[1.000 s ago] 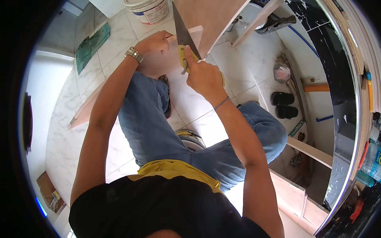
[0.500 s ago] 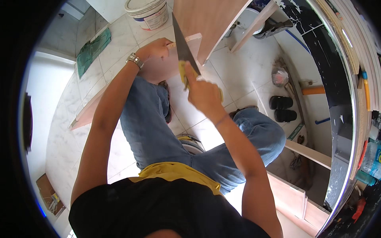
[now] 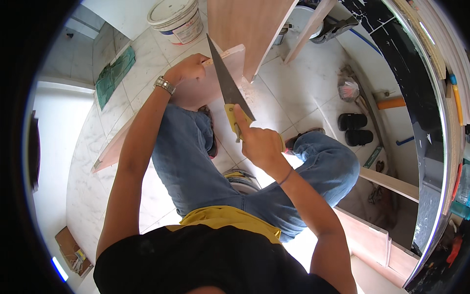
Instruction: The person saws a piece of wood using a hand saw while holding the wood steady by hand on a floor-level workspace.
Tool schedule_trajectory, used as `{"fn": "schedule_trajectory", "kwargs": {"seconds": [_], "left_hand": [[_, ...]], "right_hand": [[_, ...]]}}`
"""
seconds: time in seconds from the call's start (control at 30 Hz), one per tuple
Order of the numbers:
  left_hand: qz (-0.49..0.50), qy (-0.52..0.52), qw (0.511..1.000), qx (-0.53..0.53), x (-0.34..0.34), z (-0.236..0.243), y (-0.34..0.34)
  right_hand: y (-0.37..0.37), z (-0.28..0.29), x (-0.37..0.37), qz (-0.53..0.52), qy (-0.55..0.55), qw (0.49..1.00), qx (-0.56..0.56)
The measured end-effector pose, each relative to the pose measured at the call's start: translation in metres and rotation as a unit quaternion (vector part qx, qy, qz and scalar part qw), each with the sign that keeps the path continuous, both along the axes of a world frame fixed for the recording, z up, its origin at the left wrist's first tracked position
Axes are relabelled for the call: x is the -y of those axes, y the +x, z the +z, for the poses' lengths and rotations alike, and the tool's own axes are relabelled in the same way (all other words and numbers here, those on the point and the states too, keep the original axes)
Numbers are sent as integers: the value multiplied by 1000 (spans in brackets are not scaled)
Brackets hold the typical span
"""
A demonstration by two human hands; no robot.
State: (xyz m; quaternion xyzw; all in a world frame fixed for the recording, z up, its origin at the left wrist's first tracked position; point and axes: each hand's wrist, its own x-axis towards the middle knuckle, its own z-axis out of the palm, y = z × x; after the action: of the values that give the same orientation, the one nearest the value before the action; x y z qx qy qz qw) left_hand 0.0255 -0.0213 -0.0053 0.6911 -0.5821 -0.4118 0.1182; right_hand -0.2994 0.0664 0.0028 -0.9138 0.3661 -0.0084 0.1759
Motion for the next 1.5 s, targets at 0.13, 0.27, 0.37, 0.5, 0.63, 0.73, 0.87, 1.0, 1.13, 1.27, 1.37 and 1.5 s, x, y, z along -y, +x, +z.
{"fn": "schedule_trajectory", "kwargs": {"seconds": [0.13, 0.27, 0.37, 0.5, 0.63, 0.73, 0.87, 1.0, 1.13, 1.27, 1.37, 1.5], "left_hand": [[0, 0, 1000, 21, 10, 6, -10], [-20, -40, 999, 23, 4, -8, -6], [-22, -7, 1000, 12, 4, -4, -1], [2, -14, 1000, 9, 4, 0, -8], [4, -9, 1000, 5, 3, -5, -8], [-5, -25, 999, 19, 1, 1, -5], [-16, -14, 999, 50, 4, -3, -5], [-2, -30, 999, -14, 9, -5, -12], [-1, -45, 999, 6, -4, 1, -5], [-22, -26, 999, 16, 8, 0, -12], [-21, -38, 999, 21, 9, -16, 0], [28, -58, 998, -8, -2, 0, -3]], "right_hand": [[25, -5, 39, -14, -53, 996, 68], [20, -6, 28, -18, -60, 997, 53], [-16, 11, -22, -27, 41, 999, -4], [16, -2, 19, -33, -8, 999, 16], [37, -5, 36, -28, -63, 995, 69], [7, -2, -14, -24, 1, 999, 30], [26, -7, 16, -27, -69, 995, 62], [35, -12, 31, -43, -107, 992, 59], [3, 6, -25, -41, 79, 996, 13], [32, -9, 32, -42, -31, 997, 63], [26, 0, 19, -47, -53, 997, 44], [-4, 12, -21, -40, 52, 998, 9]]}}
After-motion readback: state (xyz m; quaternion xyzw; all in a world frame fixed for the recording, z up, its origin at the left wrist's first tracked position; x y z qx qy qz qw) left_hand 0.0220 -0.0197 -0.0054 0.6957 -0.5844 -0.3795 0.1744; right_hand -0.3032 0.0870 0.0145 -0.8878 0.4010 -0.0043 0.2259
